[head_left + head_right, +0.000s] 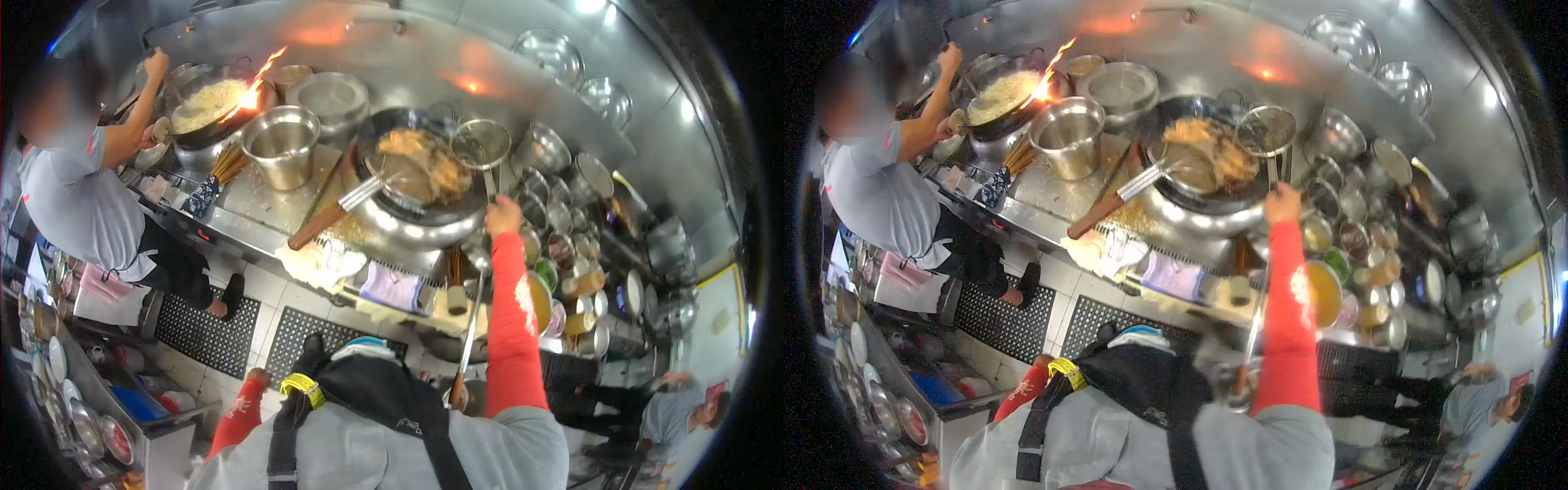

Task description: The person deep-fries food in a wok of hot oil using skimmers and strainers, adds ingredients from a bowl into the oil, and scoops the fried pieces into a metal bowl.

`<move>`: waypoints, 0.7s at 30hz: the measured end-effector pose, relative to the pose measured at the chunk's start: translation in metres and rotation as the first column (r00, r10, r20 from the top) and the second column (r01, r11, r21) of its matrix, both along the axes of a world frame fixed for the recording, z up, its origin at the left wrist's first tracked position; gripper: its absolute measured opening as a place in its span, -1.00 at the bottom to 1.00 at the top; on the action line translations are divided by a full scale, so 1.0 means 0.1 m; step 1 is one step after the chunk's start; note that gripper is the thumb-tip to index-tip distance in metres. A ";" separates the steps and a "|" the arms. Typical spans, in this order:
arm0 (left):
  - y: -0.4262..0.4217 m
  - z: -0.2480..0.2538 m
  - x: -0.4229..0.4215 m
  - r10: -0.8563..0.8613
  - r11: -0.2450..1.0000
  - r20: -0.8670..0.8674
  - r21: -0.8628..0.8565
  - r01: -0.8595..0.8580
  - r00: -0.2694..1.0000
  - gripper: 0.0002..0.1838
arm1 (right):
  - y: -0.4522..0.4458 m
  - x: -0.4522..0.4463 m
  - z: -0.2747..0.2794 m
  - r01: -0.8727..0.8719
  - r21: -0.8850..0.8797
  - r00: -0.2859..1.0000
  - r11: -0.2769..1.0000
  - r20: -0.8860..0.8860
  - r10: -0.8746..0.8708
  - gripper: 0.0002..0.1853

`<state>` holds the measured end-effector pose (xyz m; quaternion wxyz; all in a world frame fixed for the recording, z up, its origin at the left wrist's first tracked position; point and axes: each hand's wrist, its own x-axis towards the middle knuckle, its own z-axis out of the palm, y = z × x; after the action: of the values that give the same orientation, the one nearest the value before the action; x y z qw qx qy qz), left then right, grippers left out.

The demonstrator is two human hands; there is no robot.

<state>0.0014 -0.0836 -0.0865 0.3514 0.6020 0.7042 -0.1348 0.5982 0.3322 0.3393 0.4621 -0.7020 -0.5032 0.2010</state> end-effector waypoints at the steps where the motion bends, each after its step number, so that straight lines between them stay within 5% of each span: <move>1: 0.05 0.09 -0.03 -0.432 0.881 -0.306 0.056 0.469 0.848 -0.79 | 0.11 0.02 -0.11 -0.006 0.050 1.000 0.999 -0.029 0.007 -0.64; 2: 0.18 0.06 0.01 0.278 0.890 0.051 -0.390 -0.237 0.959 -0.77 | 0.25 0.05 -0.26 -0.020 0.100 0.981 0.995 -0.190 0.039 -0.65; 4: 0.14 0.16 0.23 0.502 0.865 0.102 -0.035 -0.501 0.859 -0.61 | 0.43 0.06 -0.41 -0.023 0.135 0.803 0.991 -0.587 0.098 -0.68; 5: 0.19 0.19 0.24 0.444 0.895 -0.007 -0.023 -0.445 0.896 -0.60 | 0.48 0.02 -0.41 -0.029 0.117 0.736 0.993 -0.669 0.100 -0.70; 6: 0.19 0.19 0.26 0.506 0.862 0.071 -0.070 -0.502 0.860 -0.60 | 0.41 -0.17 -0.29 0.013 0.081 0.879 0.997 -0.475 0.027 -0.71; 8: 0.14 0.16 0.23 0.597 0.802 0.200 -0.189 -0.567 0.777 -0.61 | 0.52 -0.21 -0.23 -0.107 0.049 0.831 0.993 -0.543 0.117 -0.78; 9: 0.17 0.12 0.18 0.572 0.810 0.159 -0.266 -0.523 0.805 -0.74 | 0.57 -0.22 -0.20 -0.157 0.040 0.801 0.987 -0.580 0.151 -0.81; 12: 0.08 -0.17 0.01 0.000 0.985 -0.041 0.170 0.007 0.999 -0.71 | 0.73 -0.69 0.11 -0.002 0.060 0.834 0.998 -0.550 0.034 -0.90; 15: 0.26 -0.21 -0.26 -0.395 0.909 -0.078 -0.174 0.378 0.915 -0.73 | 1.14 -0.70 0.27 -0.059 0.054 0.847 0.997 -0.526 0.078 -0.90; 18: 0.37 -0.04 -0.61 -0.333 0.941 -0.043 -0.069 0.330 0.942 -0.79 | 1.46 -0.91 0.68 -0.075 0.007 0.914 0.997 -0.400 0.071 -0.87; 20: 0.52 0.02 -0.71 -0.317 0.947 -0.228 -0.124 0.295 0.921 -0.71 | 1.82 -0.89 0.90 -0.072 0.033 0.982 0.997 -0.172 0.077 -0.85; 21: 0.52 0.13 -0.73 -0.279 0.960 -0.229 -0.094 0.264 0.933 -0.69 | 2.41 -0.53 0.74 -0.181 0.180 0.968 0.967 0.206 0.143 -0.85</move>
<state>-0.0714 -0.0311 -0.0740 0.2604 0.6615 0.6471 -0.2755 0.5456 0.5730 0.4129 0.4609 -0.6252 -0.6185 0.1189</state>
